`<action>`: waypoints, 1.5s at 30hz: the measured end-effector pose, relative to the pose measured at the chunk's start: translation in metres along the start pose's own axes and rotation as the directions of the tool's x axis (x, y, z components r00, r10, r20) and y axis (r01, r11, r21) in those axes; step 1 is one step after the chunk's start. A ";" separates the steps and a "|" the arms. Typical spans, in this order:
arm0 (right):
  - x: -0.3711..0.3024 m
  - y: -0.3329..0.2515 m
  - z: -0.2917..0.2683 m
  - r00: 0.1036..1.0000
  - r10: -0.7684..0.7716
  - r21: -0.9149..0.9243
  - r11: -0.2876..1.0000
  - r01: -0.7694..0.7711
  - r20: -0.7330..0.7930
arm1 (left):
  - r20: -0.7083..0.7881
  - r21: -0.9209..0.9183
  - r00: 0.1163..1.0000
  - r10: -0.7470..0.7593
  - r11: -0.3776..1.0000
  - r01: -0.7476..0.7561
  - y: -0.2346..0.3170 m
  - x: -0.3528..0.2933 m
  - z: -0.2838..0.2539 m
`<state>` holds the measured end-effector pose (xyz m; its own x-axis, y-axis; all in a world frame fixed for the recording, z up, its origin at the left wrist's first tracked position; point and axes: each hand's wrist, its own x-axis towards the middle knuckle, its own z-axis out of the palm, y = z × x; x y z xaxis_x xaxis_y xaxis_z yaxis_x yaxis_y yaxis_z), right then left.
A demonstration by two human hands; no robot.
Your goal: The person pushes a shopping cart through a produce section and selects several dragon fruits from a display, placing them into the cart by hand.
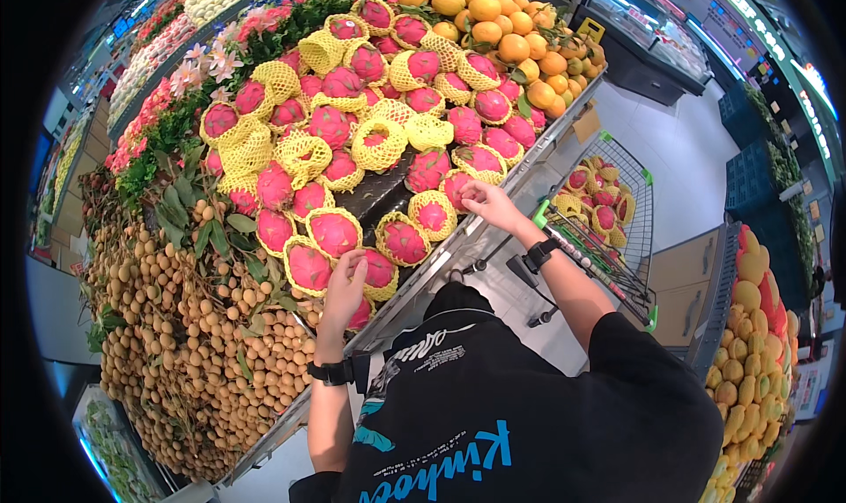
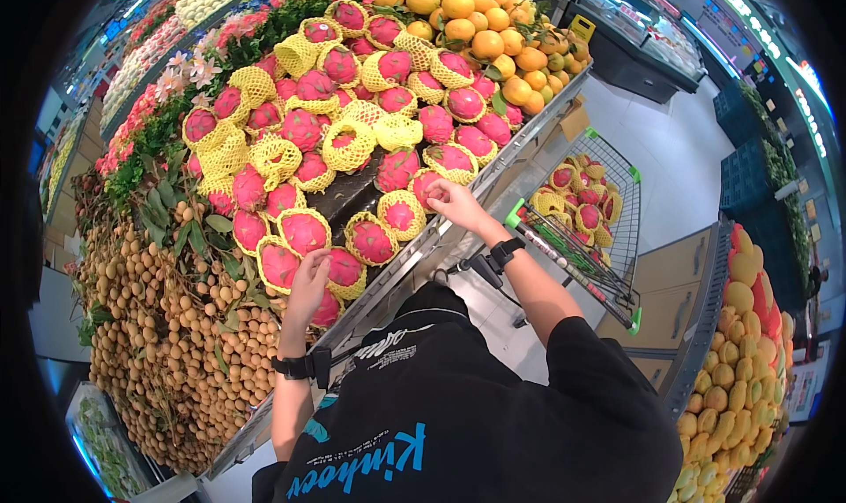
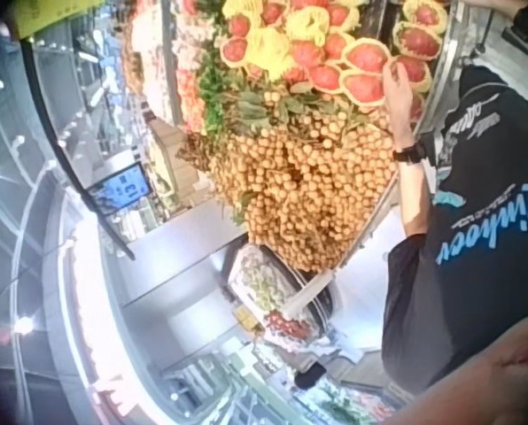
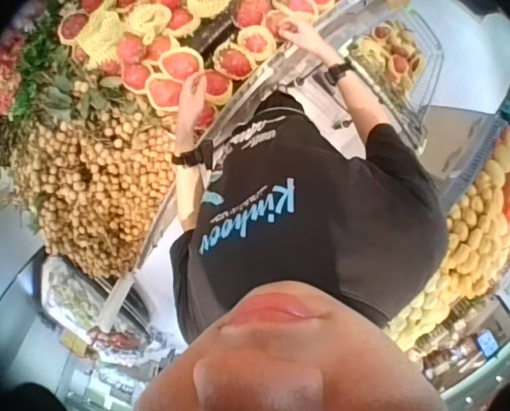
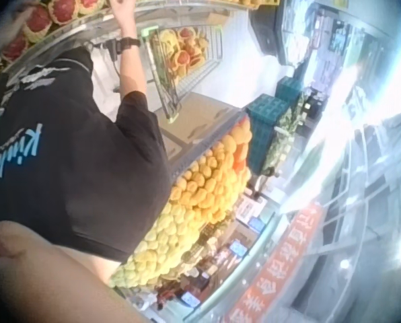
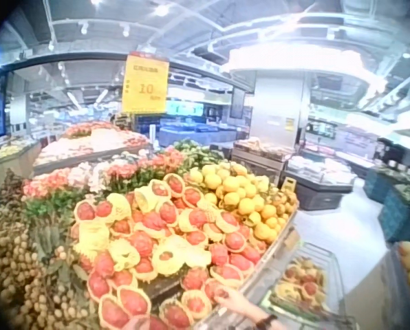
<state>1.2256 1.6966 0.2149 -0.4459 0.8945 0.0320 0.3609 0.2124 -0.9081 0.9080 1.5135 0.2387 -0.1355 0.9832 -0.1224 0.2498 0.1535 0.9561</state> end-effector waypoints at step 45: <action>0.102 -0.019 -0.233 1.000 0.001 0.924 0.383 0.003 -0.004 | -0.229 0.827 0.972 -0.052 0.516 0.222 0.112 0.299 0.125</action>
<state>1.3646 1.8757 0.3327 -0.4424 0.8962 0.0328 -0.6201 -0.2793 -0.7331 1.0156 1.8374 0.2762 -0.3642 0.9251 -0.1080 0.8917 0.3798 0.2462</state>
